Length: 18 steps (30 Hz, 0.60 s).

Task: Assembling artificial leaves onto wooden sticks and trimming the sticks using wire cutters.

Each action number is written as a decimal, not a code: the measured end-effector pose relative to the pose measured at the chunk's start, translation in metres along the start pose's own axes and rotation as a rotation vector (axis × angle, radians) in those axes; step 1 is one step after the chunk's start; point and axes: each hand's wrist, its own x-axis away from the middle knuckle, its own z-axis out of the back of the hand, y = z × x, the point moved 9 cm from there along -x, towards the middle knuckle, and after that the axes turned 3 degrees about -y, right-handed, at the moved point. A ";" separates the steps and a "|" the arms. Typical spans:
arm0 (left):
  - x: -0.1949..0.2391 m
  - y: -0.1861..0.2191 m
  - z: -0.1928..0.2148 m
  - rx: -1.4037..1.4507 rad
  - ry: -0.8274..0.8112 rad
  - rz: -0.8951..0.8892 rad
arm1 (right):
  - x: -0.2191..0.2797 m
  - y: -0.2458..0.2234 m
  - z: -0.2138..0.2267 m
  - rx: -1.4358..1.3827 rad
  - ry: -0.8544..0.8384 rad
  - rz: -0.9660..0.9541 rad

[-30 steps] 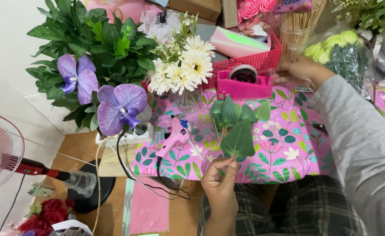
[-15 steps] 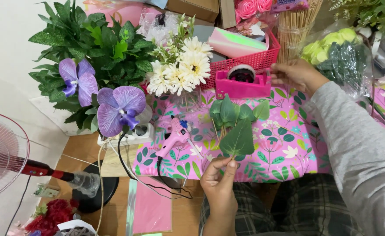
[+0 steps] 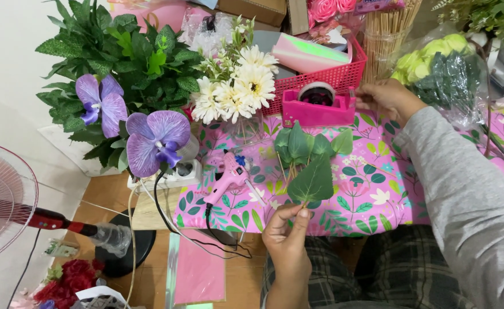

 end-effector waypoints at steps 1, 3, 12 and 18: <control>0.000 0.000 0.000 0.003 0.006 -0.007 | 0.001 0.001 -0.001 -0.026 0.004 -0.008; 0.001 0.000 0.000 0.006 0.008 -0.011 | 0.001 0.002 -0.001 -0.054 0.011 -0.015; 0.004 -0.008 0.001 0.094 0.017 0.029 | 0.042 -0.028 -0.015 0.061 0.088 0.163; 0.008 -0.029 -0.017 0.396 0.052 0.247 | 0.163 -0.054 -0.054 0.109 0.013 0.380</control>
